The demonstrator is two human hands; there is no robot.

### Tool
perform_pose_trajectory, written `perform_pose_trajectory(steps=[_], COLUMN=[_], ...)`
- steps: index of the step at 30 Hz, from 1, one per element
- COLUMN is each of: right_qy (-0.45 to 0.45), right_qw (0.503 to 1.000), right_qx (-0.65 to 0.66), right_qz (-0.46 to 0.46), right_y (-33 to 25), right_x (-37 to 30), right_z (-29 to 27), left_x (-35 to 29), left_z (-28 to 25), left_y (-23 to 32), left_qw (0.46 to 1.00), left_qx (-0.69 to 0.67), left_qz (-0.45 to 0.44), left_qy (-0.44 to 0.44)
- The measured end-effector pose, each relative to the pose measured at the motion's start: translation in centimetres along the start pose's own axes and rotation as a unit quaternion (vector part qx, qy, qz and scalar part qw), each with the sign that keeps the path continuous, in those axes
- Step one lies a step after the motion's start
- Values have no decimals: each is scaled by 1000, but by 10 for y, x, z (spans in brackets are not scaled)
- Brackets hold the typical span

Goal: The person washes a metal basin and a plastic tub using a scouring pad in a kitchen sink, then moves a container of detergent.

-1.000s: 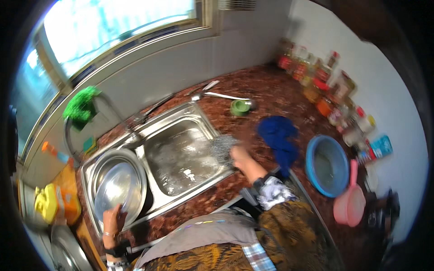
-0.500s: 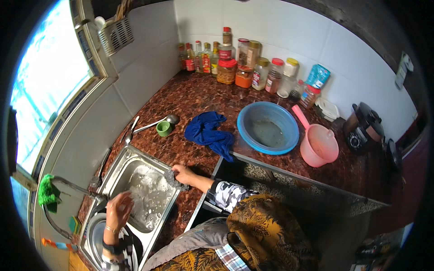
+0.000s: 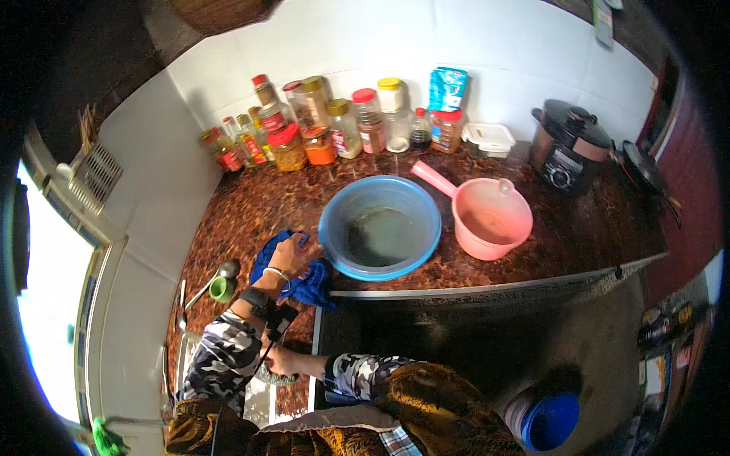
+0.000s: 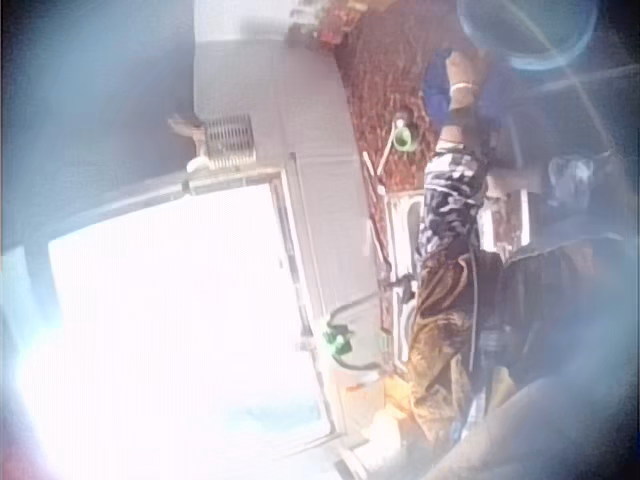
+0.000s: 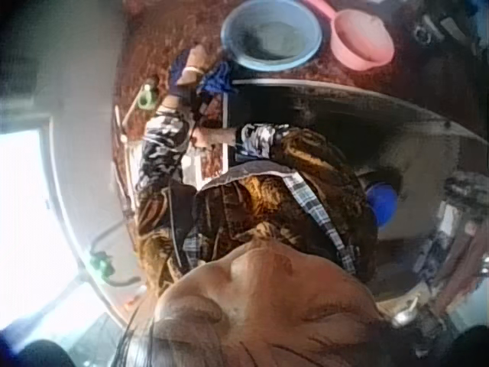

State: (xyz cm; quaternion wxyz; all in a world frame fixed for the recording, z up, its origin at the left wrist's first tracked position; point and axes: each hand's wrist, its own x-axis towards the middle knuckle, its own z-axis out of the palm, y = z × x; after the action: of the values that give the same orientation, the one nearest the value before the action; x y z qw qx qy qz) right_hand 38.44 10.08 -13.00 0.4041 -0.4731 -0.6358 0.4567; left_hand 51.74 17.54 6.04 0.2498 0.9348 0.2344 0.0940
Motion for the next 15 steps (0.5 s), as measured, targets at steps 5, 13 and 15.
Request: perform_pose_trajectory(steps=[5, 13, 15], right_qy=[-28, -43, -36], right_qw=[999, 996, 998], right_qx=[12, 26, -18], right_qz=[30, 69, 48], right_y=[-16, -34, -35], right_x=[-13, -19, -23], right_z=[-8, -26, -28], left_x=[57, 91, 90], left_z=[51, 49, 45], left_y=[-12, 0, -3], left_qw=[992, 986, 994], left_qx=[87, 124, 90], left_qz=[-79, -100, -62], left_qy=[-36, -42, 10])
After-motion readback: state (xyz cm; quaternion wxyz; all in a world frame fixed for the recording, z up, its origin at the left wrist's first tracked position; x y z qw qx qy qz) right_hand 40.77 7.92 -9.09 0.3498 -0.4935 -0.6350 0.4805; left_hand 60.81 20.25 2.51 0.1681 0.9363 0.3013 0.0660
